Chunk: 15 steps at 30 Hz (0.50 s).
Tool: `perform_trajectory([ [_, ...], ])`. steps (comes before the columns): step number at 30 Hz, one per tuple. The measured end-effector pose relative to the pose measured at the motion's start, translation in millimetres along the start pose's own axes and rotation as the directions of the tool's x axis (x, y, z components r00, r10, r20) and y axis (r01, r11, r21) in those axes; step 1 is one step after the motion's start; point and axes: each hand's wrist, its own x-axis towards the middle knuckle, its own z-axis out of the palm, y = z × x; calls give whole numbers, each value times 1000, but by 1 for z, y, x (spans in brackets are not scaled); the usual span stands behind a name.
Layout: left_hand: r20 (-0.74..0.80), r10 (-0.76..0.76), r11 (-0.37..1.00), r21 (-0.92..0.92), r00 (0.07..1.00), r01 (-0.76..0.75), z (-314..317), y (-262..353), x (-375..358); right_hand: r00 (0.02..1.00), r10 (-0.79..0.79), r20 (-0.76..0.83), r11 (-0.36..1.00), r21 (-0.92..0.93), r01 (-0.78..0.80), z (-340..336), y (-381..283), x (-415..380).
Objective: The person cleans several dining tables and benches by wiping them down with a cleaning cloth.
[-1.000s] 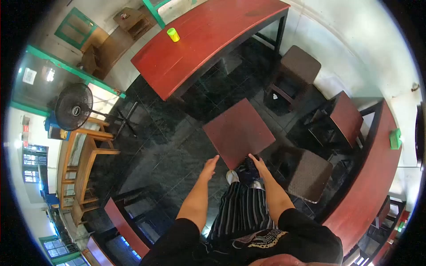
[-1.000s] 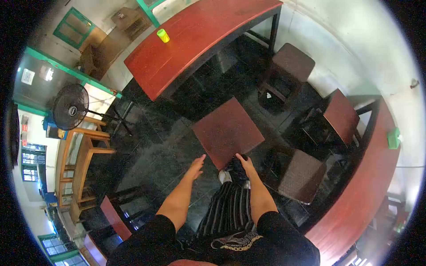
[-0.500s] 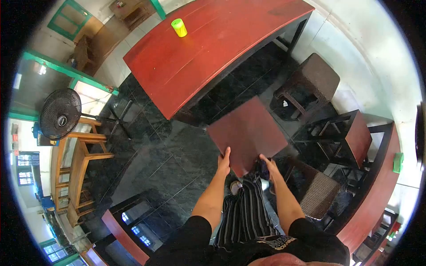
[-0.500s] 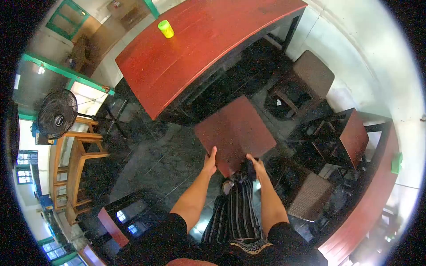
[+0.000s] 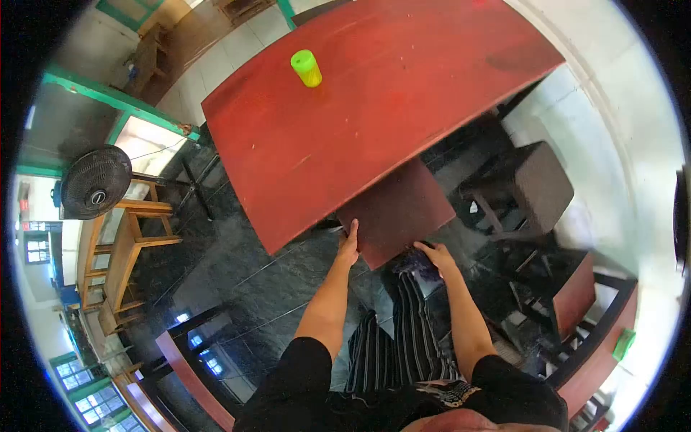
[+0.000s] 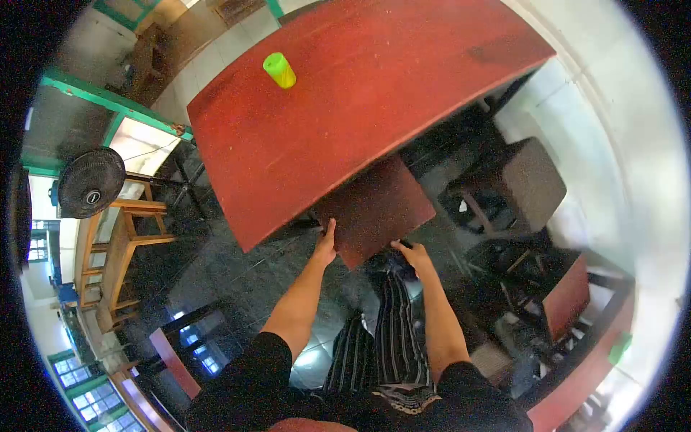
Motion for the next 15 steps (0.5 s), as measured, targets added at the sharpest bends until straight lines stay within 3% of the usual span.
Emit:
perform_trajectory([
  [1, -19, -25, 1000, 9, 1000, 25, 9, 11, 0, 998, 8, 69, 999, -51, -4, -22, -28, -9],
  [3, 46, -105, 973, 211, 993, 93, 1, 6, 10, 925, -305, -226, 933, 123, 338, -73, -63, -8],
  [4, 86, -47, 867, 498, 995, -2, -13, -10, 16, 823, -461, -332, 861, 57, 505, -84, -124, -45],
  [5, 126, 10, 673, 733, 992, -100, -26, -25, 21, 684, -538, -492, 804, -56, 592, -95, -175, -60],
  [6, 216, -217, 702, 712, 952, -2, 6, 41, -45, 487, -649, -585, 658, -109, 745, -104, -215, -58],
  [7, 293, -431, 690, 717, 853, 102, 45, 118, -121, 386, -731, -562, 542, -136, 829, -123, -250, -38],
  [9, 553, -282, 693, 682, 784, -232, 61, 199, -140, 191, -862, -469, 360, -301, 883, -143, -326, -3],
  [10, 574, 175, 506, 644, 800, -573, 79, 237, -151, 66, -916, -397, 273, -492, 827, -150, -356, 24],
  [11, 527, 551, 258, 629, 647, -733, 103, 279, -159, -54, -956, -289, 158, -660, 735, -155, -384, 54],
  [12, 483, 763, 49, 619, 429, -784, 120, 322, -148, -93, -980, -177, 104, -849, 518, -161, -401, 102],
  [13, 458, 860, -168, 672, 226, -721, 129, 356, -121, -100, -993, -59, 31, -965, 260, -163, -408, 137],
  [14, 411, 899, -245, 754, 147, -610, 144, 381, -105, -25, -993, -119, 108, -957, 270, -153, -414, 142],
  [15, 421, 895, -312, 827, 148, -467, 154, 399, -83, 50, -982, -182, 189, -943, 273, -134, -419, 145],
])
